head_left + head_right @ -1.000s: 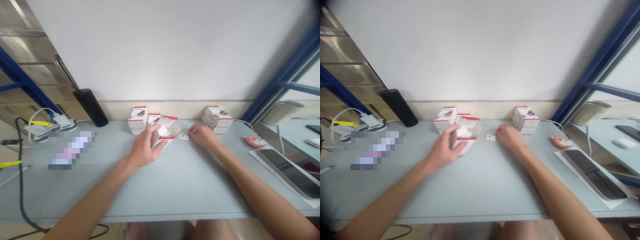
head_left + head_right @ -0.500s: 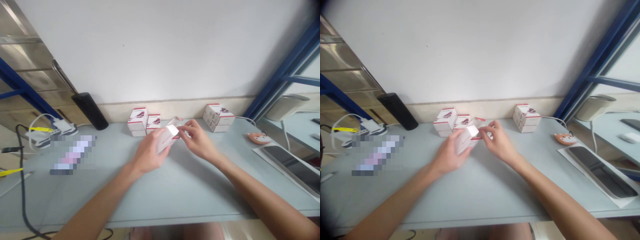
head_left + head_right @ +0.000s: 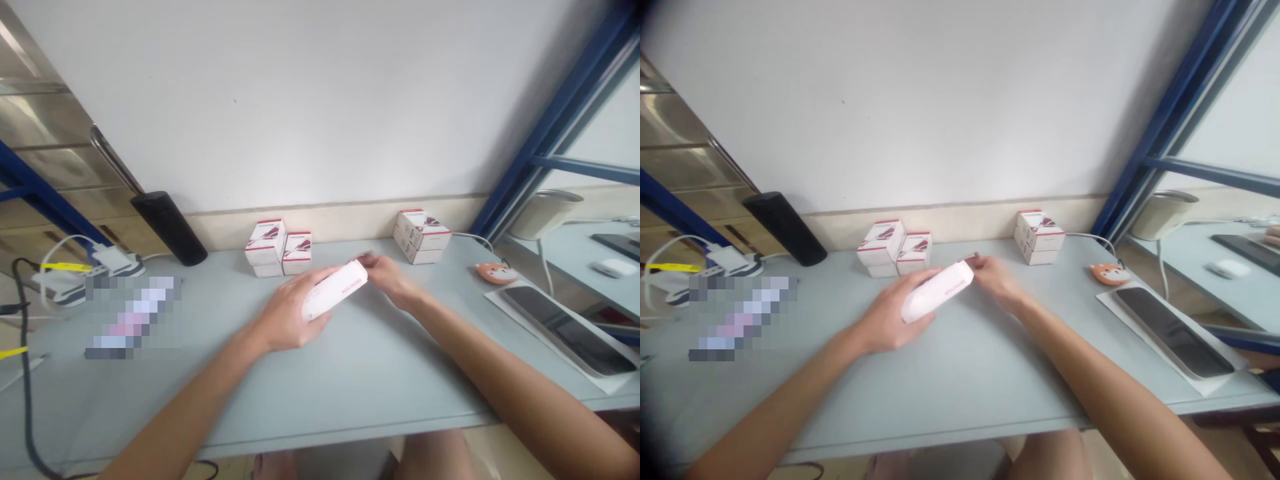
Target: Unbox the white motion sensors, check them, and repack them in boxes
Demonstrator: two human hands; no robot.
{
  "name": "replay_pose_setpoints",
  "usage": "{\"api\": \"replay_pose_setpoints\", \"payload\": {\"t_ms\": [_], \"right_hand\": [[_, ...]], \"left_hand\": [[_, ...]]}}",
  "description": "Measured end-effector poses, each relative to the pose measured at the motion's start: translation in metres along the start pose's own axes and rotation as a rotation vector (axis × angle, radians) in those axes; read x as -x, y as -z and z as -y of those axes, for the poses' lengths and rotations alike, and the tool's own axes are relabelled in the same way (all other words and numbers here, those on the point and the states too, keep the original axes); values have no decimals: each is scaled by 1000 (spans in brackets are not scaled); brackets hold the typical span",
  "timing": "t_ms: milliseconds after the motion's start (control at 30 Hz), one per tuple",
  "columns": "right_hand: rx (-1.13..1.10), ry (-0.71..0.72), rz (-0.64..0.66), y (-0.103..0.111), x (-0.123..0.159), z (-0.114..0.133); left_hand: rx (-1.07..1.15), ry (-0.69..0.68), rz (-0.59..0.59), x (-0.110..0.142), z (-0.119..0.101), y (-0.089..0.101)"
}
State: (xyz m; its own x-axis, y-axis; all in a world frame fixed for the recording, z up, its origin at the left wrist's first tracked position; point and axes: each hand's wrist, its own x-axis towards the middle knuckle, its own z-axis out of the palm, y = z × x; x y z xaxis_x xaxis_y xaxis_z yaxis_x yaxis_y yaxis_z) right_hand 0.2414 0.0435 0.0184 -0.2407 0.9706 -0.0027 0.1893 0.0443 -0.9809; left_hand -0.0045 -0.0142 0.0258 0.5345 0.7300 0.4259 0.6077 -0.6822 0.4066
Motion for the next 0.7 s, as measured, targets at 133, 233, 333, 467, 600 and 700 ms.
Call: {"api": "replay_pose_setpoints", "payload": {"t_ms": [133, 233, 333, 467, 600, 700], "right_hand": [[102, 42, -105, 9, -4, 4], [168, 110, -208, 18, -5, 11], [147, 125, -254, 25, -6, 13], [-79, 141, -277, 32, -11, 12], [-275, 129, -491, 47, -20, 11], [-373, 156, -699, 64, -27, 8]], "left_hand": [[33, 86, 47, 0, -1, -2], [50, 137, 41, 0, 1, -7], [50, 151, 21, -1, 5, -10], [76, 121, -46, -1, 9, -8], [89, 148, -123, -2, 14, 0], [30, 195, -272, -15, 17, 5]]}}
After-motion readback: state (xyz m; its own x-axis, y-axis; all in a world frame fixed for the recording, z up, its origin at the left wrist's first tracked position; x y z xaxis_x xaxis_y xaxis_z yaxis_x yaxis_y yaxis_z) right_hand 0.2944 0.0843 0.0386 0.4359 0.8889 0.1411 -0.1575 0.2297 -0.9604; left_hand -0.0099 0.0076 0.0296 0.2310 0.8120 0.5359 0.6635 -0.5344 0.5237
